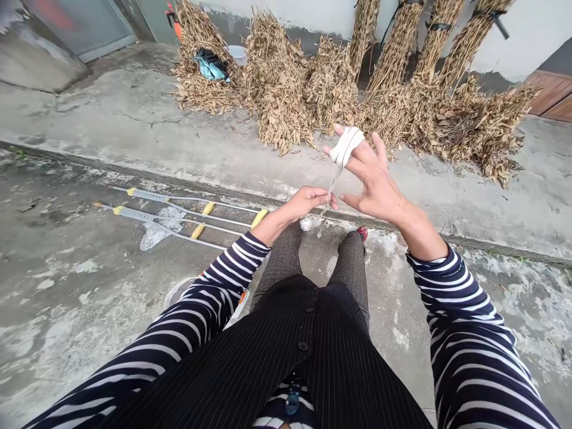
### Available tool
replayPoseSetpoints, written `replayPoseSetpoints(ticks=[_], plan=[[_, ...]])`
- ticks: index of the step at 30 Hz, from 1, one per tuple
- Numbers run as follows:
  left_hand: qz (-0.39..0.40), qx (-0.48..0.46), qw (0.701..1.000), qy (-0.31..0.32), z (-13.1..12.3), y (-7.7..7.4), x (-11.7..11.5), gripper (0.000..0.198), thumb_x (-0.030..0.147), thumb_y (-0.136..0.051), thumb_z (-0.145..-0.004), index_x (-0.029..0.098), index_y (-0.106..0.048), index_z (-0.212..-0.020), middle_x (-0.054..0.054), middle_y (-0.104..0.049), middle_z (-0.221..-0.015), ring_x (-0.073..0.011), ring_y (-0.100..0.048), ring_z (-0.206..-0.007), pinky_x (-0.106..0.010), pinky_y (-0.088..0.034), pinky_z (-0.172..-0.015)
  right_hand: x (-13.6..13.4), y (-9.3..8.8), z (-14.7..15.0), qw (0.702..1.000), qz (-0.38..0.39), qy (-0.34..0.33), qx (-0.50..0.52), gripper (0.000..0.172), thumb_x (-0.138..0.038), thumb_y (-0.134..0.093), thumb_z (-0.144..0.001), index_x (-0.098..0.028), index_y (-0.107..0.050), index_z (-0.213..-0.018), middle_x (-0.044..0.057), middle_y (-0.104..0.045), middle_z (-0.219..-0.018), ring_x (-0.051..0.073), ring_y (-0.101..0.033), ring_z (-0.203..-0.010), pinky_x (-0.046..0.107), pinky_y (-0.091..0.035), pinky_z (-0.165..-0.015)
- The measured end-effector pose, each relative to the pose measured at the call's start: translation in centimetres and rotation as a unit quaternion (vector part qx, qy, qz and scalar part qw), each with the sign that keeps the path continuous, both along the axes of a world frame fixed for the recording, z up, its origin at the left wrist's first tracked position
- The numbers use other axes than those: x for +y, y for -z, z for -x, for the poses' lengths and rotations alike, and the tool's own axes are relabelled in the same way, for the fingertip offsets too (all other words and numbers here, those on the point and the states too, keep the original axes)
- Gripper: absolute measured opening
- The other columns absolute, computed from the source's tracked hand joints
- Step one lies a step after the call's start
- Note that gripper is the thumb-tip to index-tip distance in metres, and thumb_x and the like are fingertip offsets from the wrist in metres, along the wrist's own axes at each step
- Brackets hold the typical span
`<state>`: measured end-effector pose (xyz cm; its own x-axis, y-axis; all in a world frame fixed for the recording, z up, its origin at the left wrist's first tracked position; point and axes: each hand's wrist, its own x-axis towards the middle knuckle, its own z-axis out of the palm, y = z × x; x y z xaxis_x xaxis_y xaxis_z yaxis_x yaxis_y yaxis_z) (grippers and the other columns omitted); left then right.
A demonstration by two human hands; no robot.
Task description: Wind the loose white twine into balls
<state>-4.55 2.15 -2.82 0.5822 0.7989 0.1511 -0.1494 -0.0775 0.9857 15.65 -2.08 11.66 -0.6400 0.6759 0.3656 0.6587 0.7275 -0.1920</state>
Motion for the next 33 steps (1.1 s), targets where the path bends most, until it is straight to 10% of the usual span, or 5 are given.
replayPoseSetpoints(ticks=[4,10,20,33], plan=[[0.065,-0.02,0.993,0.091,0.7,-0.8,-1.8,0.048,0.058,-0.07,-0.085,0.011,-0.073,-0.096,-0.012,-0.079,-0.088,-0.0223,-0.071,-0.093,-0.038,-0.045,-0.099,-0.1,-1.0,-0.9,1.0,0.009,0.016,-0.001,0.086,-0.046,-0.07,-0.088,-0.042,-0.027,-0.162,-0.005,-0.013,-0.174,0.039,-0.015,-0.16,0.069,-0.001,-0.127],[0.065,0.033,0.995,0.071,0.7,0.3,-2.0,0.05,0.054,-0.076,-0.081,0.011,-0.073,-0.105,-0.012,-0.078,-0.095,-0.0227,-0.069,-0.1,-0.038,-0.044,-0.101,-1.2,-1.1,-0.6,0.998,0.049,-0.035,-0.021,0.086,-0.04,-0.071,-0.088,-0.045,-0.027,-0.161,-0.006,-0.016,-0.174,0.037,-0.02,-0.159,0.07,0.0,-0.127],[-0.051,-0.095,0.992,-0.068,-2.7,-5.5,-0.1,0.048,0.058,-0.076,-0.08,0.011,-0.073,-0.088,-0.007,-0.076,-0.079,-0.0188,-0.07,-0.083,-0.032,-0.049,-0.088,-2.1,-2.2,0.1,0.996,0.031,-0.055,-0.067,0.081,-0.033,-0.067,-0.087,-0.049,-0.031,-0.159,-0.01,-0.02,-0.172,0.034,-0.026,-0.158,0.067,0.002,-0.128],[0.085,0.064,0.994,-0.031,0.5,4.1,-5.7,0.033,0.045,-0.065,-0.087,0.012,-0.07,-0.088,-0.01,-0.077,-0.085,-0.0198,-0.07,-0.09,-0.037,-0.046,-0.101,0.8,0.6,-2.2,0.999,-0.008,0.035,-0.017,0.079,-0.054,-0.068,-0.088,-0.043,-0.034,-0.158,-0.007,-0.017,-0.173,0.041,-0.019,-0.159,0.067,0.009,-0.129]])
